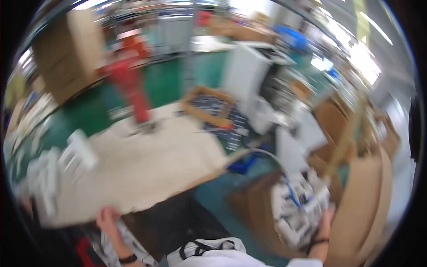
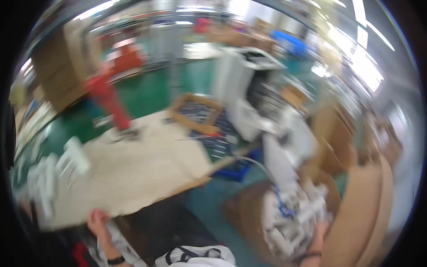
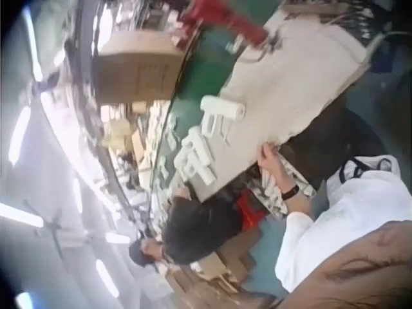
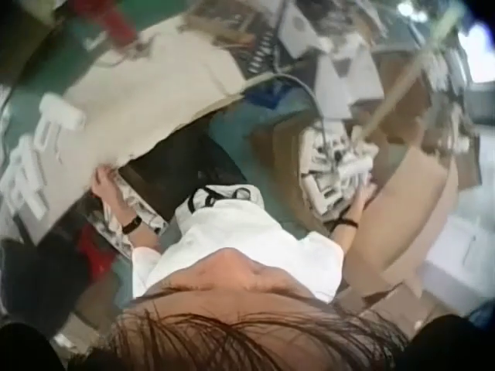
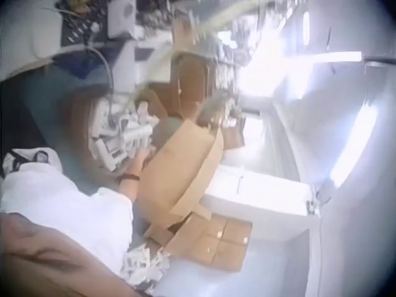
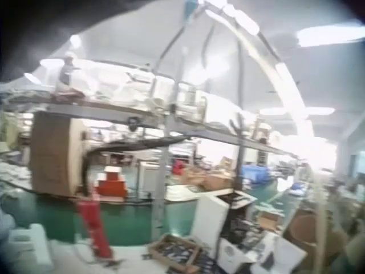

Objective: Assembling white plastic casings for electronic devices using an electric screwdriver on a factory production line.

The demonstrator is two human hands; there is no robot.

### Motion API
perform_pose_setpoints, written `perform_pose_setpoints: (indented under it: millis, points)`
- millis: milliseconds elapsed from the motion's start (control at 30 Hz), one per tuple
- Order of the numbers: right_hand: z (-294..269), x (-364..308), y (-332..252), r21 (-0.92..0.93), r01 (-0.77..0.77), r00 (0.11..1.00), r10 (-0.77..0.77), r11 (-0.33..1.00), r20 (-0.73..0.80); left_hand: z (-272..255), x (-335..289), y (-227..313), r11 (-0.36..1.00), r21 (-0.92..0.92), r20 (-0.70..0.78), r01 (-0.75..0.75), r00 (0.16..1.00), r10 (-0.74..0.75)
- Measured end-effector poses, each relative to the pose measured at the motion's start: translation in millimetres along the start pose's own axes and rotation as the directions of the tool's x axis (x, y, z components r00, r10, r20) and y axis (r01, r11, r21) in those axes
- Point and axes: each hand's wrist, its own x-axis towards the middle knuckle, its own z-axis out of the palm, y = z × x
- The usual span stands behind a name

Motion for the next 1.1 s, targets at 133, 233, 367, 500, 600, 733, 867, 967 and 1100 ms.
perform_pose_setpoints:
  millis: [133,233,367,500,600,733,867,967,1100]
  points:
    - [-121.5,-40.1,-233.9,0.459,0.266,0.959,-0.186,0.848,-0.212,-11.4,-13.5,49.9,0.986,-0.083,0.017,-0.142,0.99,0.143]
    - [-211.1,-155.3,-398.0,0.246,0.77,0.568,-0.458,0.588,-0.684,-31.1,4.7,76.3,0.95,0.037,-0.076,-0.31,0.947,0.312]
    - [-262.9,-267.2,-522.8,0.624,0.749,0.33,-0.691,-0.222,-0.643,-80.2,62.6,108.9,0.728,0.609,0.017,-0.317,0.922,0.387]
    - [-309.1,-303.0,-584.1,0.127,0.973,0.016,-0.493,-0.192,-0.87,-55.8,155.3,120.0,0.323,0.814,0.297,-0.483,0.824,0.483]
    - [-307.5,-334.4,-598.0,0.246,0.917,0.138,-0.328,-0.313,-0.934,-55.7,199.8,105.2,-0.04,0.866,0.458,-0.498,0.762,0.458]
    - [-270.2,-380.1,-620.5,0.79,0.501,0.5,-0.627,-0.353,-0.597,-42.9,219.6,90.3,-0.237,0.902,0.417,-0.361,0.872,0.258]
    - [-249.9,-384.1,-723.4,0.883,0.252,0.524,-0.711,-0.396,-0.468,-8.2,194.8,94.5,-0.142,0.87,0.492,-0.473,0.85,0.189]
    - [-237.5,-391.4,-777.0,0.904,-0.095,0.478,-0.816,-0.416,-0.326,34.4,125.4,108.6,-0.111,0.883,0.466,-0.457,0.882,0.075]
    - [-228.6,-371.7,-780.9,0.918,-0.237,0.538,-0.83,-0.317,-0.148,75.3,54.5,125.5,0.134,0.928,0.333,-0.349,0.934,0.127]
